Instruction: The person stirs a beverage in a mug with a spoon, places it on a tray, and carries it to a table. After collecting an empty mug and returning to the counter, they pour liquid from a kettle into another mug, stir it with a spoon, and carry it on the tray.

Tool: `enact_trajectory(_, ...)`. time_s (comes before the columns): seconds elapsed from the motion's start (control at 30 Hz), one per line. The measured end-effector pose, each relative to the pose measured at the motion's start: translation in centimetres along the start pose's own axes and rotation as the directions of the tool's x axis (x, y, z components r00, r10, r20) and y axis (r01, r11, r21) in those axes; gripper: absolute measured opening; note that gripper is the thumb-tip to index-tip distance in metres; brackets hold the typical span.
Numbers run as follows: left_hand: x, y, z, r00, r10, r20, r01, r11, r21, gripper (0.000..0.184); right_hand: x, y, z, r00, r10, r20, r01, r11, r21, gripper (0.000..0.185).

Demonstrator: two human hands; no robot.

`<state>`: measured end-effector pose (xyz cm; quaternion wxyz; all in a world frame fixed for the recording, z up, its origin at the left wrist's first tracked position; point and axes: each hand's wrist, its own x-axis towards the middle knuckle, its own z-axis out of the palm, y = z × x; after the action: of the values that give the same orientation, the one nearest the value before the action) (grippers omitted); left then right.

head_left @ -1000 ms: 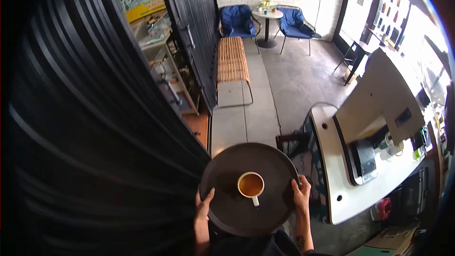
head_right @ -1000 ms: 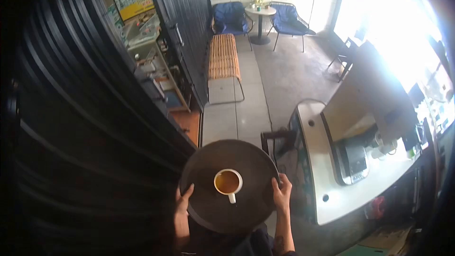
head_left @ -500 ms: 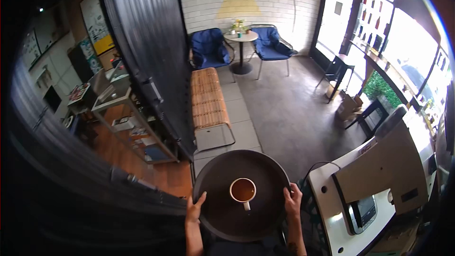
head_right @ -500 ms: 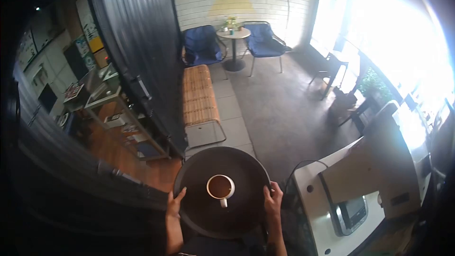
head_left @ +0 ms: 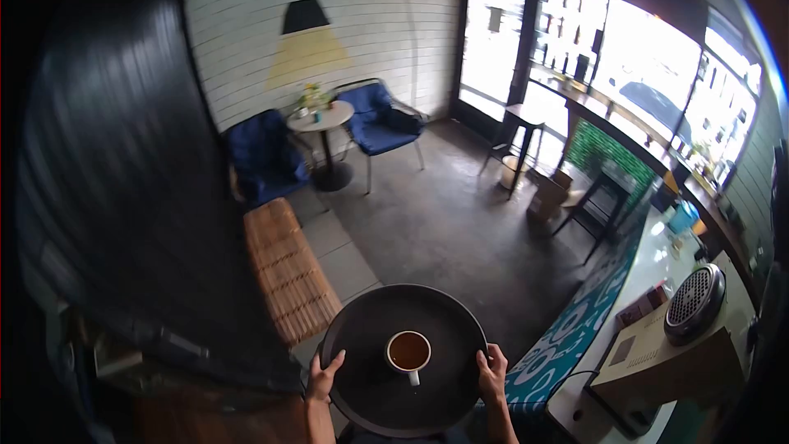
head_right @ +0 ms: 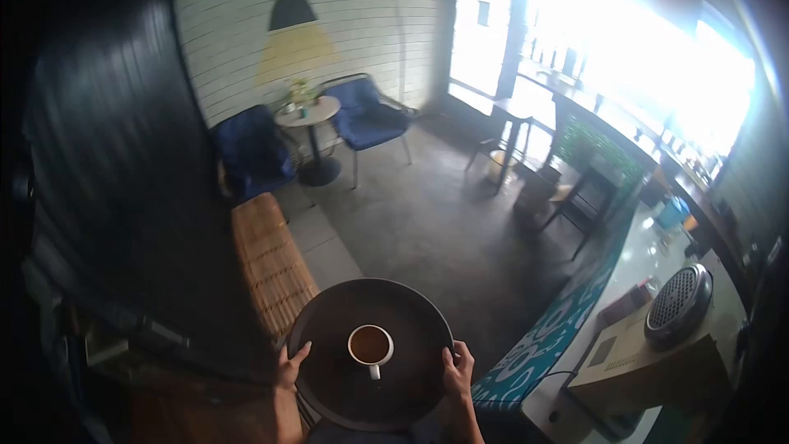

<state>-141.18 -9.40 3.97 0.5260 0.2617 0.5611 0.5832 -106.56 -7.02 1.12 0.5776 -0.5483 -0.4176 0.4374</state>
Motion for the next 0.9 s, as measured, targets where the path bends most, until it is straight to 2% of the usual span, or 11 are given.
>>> enact_trajectory(0.13,10.9,1.7,3.0,0.961,-0.013,0.275,0.01,1.0,0.009,0.048,5.3,-0.4,2.3,0.986,-0.021,-0.164,0.016,0.999,-0.031,0.012)
enact_trajectory(0.2,15.2,2.5,5.8,0.962,-0.027,0.27,0.021,0.999,0.027,0.048,8.2,-0.1,2.8,0.975,0.025,-0.219,-0.029,0.999,-0.014,0.012)
enact_trajectory(0.33,22.9,3.2,12.4,0.954,-0.094,0.285,0.063,0.991,0.116,0.053,15.7,1.0,2.6,0.937,-0.077,-0.34,0.053,0.995,-0.081,0.008)
enact_trajectory(0.37,24.4,3.4,14.0,0.95,-0.106,0.293,0.07,0.989,0.13,0.053,17.5,0.1,2.3,0.938,-0.01,-0.345,-0.011,0.998,-0.059,0.009)
enact_trajectory(0.43,28.3,3.6,18.8,0.945,-0.177,0.276,0.161,0.984,0.08,0.058,22.5,0.2,1.4,0.923,-0.091,-0.373,0.045,0.99,-0.131,0.011)
enact_trajectory(0.5,33.8,2.4,23.2,0.943,-0.139,0.303,0.129,0.99,0.054,0.061,27.5,0.5,-0.2,0.911,-0.105,-0.4,0.046,0.987,-0.156,0.013)
enact_trajectory(0.57,38.2,1.8,27.3,0.831,-0.161,0.532,0.246,0.965,-0.091,0.058,33.2,0.8,-2.8,0.897,-0.163,-0.41,0.102,0.981,-0.167,0.013)
enact_trajectory(0.6,39.1,2.7,30.4,0.827,-0.225,0.515,0.353,0.921,-0.164,0.052,34.9,-1.4,-3.2,0.895,-0.112,-0.433,0.067,0.991,-0.117,0.014)
enact_trajectory(0.67,41.9,3.5,35.6,0.818,-0.209,0.536,0.378,0.898,-0.227,0.05,39.5,-3.2,-4.4,0.87,-0.098,-0.482,0.081,0.995,-0.056,0.014)
enact_trajectory(0.83,50.4,0.2,44.7,0.72,-0.191,0.668,0.563,0.724,-0.399,0.048,48.8,-4.9,-8.7,0.794,-0.191,-0.577,0.108,0.978,-0.176,0.011)
enact_trajectory(0.9,52.6,0.2,49.5,0.743,-0.215,0.634,0.541,0.75,-0.38,0.051,52.2,-4.8,-10.5,0.775,-0.164,-0.61,0.042,0.977,-0.21,0.011)
